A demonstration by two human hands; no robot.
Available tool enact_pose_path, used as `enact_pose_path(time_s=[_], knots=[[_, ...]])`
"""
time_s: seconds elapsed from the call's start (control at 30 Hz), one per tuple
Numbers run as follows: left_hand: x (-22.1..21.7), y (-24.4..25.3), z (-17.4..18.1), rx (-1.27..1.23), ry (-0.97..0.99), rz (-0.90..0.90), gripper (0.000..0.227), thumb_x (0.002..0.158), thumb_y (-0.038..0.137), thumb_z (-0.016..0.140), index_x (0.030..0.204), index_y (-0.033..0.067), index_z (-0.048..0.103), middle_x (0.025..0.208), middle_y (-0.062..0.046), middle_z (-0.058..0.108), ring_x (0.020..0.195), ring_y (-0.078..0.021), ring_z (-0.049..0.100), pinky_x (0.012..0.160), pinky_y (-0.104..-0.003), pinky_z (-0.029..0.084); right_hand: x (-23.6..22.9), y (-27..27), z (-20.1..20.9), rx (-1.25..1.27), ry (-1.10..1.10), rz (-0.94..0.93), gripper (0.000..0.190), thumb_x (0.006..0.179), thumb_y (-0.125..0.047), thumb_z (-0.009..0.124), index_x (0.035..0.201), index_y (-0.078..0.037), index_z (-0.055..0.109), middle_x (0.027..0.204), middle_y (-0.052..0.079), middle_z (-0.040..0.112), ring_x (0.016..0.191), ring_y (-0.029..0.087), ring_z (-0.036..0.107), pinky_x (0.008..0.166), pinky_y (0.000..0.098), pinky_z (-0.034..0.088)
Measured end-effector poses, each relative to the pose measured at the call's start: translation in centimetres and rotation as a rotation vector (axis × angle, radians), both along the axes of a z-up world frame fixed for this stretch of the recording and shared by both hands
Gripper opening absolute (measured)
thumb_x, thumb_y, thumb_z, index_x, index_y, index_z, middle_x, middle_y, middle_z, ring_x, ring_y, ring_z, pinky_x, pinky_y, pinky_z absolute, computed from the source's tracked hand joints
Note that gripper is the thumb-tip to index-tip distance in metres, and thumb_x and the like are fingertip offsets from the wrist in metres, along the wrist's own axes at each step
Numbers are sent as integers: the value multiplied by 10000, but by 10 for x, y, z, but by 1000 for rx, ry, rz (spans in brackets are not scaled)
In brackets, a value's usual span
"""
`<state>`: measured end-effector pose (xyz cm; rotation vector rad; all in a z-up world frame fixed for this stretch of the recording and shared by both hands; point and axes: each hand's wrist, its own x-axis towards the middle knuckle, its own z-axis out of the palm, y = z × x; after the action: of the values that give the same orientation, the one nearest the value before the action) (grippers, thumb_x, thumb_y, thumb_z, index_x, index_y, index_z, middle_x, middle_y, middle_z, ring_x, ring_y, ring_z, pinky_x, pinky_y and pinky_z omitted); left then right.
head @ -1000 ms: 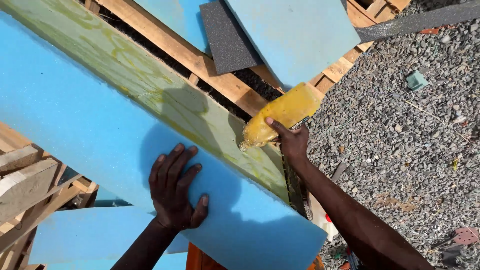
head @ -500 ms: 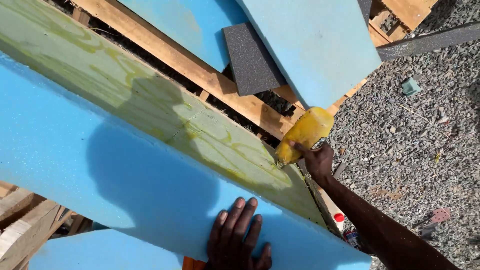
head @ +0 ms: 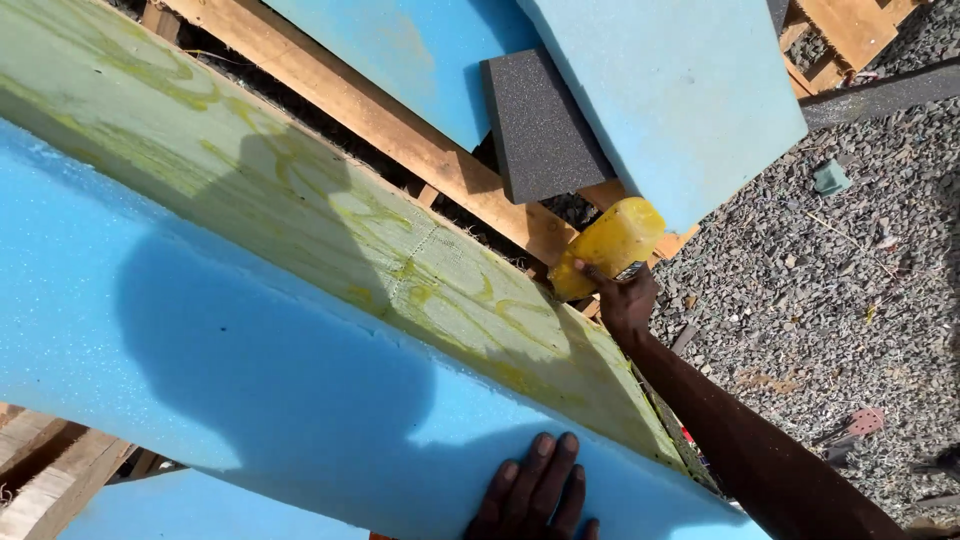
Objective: Applying adhesive to foam pieces and cutting them to size using a hand-held blade on a pallet workspace.
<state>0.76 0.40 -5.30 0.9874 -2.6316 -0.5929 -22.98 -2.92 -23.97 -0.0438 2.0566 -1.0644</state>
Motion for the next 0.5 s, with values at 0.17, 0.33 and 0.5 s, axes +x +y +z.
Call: enact_pose_path(time_s=[0.17,0.33,0.5], knots=[[-1,2,-6,-30,-23,-7,393,1150,422,271,1261,198,575,1465,-30,644,1389,-200,578,1166,-372,371,29,-41,28,46,-9,-34,514,721,-257,867,1126,13,703,1117,151,779,1016,285,782,842,415,695],[-21,22,-33,-291,15,254,72,1110,304,471,1118,287,541,1229,169,753,1206,-43,685,1082,-286,416,91,-144,12,-250,-158,107,661,659,-305,897,1202,-36,634,1146,125,767,1054,288,764,870,433,706],[-17,37,-32,-102,26,231,121,1115,347,498,1166,288,591,1304,145,737,1285,-88,649,1100,-321,405,78,-173,-7,-223,-34,353,656,724,-425,838,1231,-62,634,1164,128,777,993,263,797,755,396,716]])
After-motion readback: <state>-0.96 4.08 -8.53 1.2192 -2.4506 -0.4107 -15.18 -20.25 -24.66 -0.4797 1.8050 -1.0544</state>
